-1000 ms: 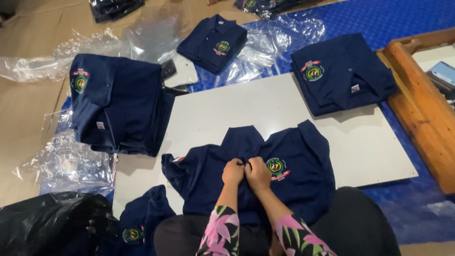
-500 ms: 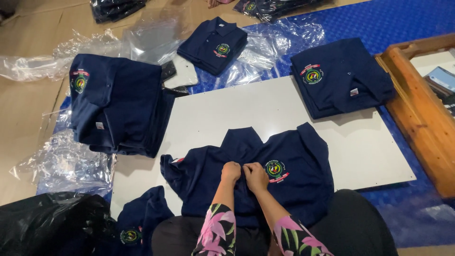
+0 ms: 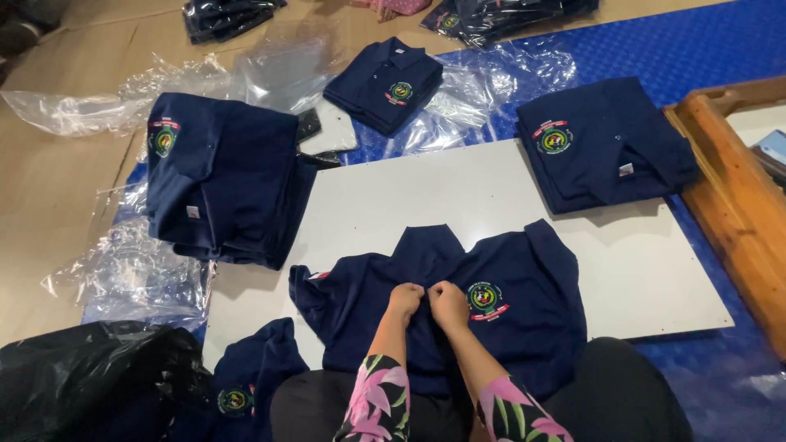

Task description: Folding a navy blue polo shirt on a flat surface in a garment production environment.

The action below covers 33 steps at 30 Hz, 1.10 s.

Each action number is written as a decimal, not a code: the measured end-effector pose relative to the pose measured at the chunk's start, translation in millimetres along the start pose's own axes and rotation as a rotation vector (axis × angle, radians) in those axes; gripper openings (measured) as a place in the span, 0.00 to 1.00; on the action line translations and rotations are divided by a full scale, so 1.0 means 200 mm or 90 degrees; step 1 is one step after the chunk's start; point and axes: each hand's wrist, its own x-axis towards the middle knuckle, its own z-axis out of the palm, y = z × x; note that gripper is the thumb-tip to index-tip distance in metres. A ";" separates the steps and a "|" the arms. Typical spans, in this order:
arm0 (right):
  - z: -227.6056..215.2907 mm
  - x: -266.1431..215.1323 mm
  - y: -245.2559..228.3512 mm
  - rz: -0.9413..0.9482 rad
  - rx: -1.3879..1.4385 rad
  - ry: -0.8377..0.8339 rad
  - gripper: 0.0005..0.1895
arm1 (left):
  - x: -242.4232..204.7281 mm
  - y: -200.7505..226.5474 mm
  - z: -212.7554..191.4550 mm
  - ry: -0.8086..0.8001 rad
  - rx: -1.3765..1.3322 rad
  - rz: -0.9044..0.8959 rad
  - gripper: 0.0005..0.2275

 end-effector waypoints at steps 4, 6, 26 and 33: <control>0.06 0.07 0.04 0.034 -0.010 -0.016 0.12 | -0.03 0.00 0.00 -0.006 0.015 0.034 0.14; 0.07 0.08 0.05 0.009 -0.022 -0.016 0.12 | -0.04 -0.01 0.00 0.001 -0.045 0.043 0.17; 0.13 -0.02 0.04 -0.035 0.107 0.099 0.08 | -0.04 0.06 0.00 0.012 0.028 -0.053 0.24; 0.09 -0.07 0.00 -0.046 0.036 0.071 0.07 | 0.07 -0.04 0.03 0.014 -0.002 -0.038 0.20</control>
